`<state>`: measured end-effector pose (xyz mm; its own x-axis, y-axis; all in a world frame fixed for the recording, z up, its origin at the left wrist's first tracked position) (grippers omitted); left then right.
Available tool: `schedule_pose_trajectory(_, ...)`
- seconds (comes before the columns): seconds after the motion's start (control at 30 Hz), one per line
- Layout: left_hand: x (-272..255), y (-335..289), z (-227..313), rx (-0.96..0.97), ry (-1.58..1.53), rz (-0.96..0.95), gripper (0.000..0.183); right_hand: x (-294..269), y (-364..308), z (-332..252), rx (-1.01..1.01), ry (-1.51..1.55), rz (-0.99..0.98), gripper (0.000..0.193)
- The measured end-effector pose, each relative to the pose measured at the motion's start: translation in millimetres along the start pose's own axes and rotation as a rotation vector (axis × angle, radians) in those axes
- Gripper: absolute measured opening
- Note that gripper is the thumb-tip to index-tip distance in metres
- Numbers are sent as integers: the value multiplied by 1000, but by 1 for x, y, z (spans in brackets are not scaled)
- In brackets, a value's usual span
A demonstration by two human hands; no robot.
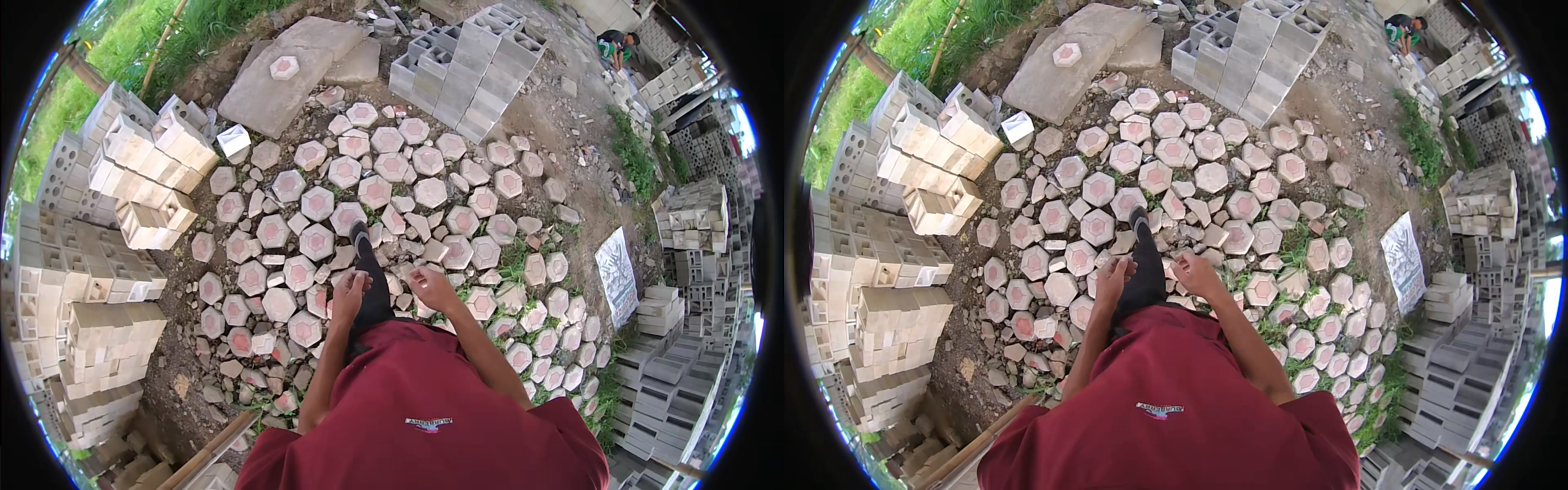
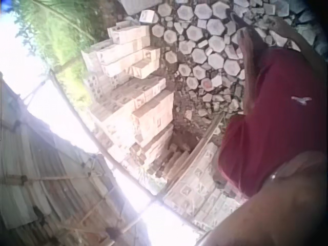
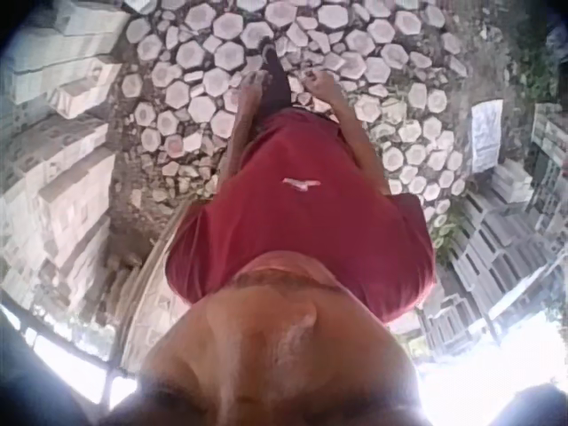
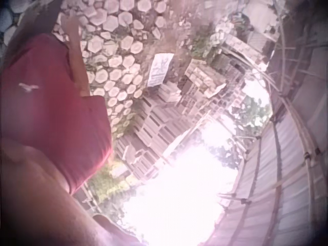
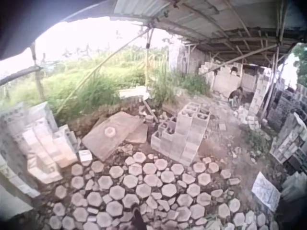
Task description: The person picks up concrete ventilation blocks and places them into a stack against a wall in an outdoor manufacturing area.
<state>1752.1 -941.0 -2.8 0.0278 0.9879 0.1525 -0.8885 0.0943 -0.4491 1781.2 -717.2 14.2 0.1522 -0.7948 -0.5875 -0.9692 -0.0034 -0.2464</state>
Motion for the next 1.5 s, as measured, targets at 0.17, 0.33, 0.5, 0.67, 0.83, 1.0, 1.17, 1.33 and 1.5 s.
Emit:
schedule_pose_trajectory(0.17,23,185,96,112,179,-165,29,-55,155,-25,51,-78,51,35)
schedule_pose_trajectory(0.33,33,313,205,172,29,-176,31,-118,287,-71,17,126,169,31)
schedule_pose_trajectory(0.5,41,391,242,157,89,-202,32,-140,364,-77,69,172,315,29)
schedule_pose_trajectory(0.67,67,447,247,-10,107,-203,32,-145,424,-62,304,408,196,26)
schedule_pose_trajectory(0.83,103,522,249,-90,95,-258,29,-184,505,-44,257,591,199,21)
schedule_pose_trajectory(1.0,145,637,291,-73,251,-261,31,-240,607,-21,379,709,213,19)
schedule_pose_trajectory(1.17,194,735,380,-5,171,-351,28,-319,711,-18,292,702,288,21)
schedule_pose_trajectory(1.33,234,804,434,81,149,-293,32,-367,784,-17,372,878,285,24)
schedule_pose_trajectory(1.5,286,852,423,-103,88,-400,31,-393,820,-11,366,1104,436,23)
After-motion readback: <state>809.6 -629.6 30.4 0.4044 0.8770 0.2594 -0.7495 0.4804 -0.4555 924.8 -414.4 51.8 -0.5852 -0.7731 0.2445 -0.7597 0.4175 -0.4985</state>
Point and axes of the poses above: each hand's wrist, its own y-axis towards the middle knuckle, its own x-axis out of the palm, z = x × y, the point moved 3 cm from there along y, towards the middle knuckle, and after that the axes turned 8 degrees about -y, right-handed, at the moved point
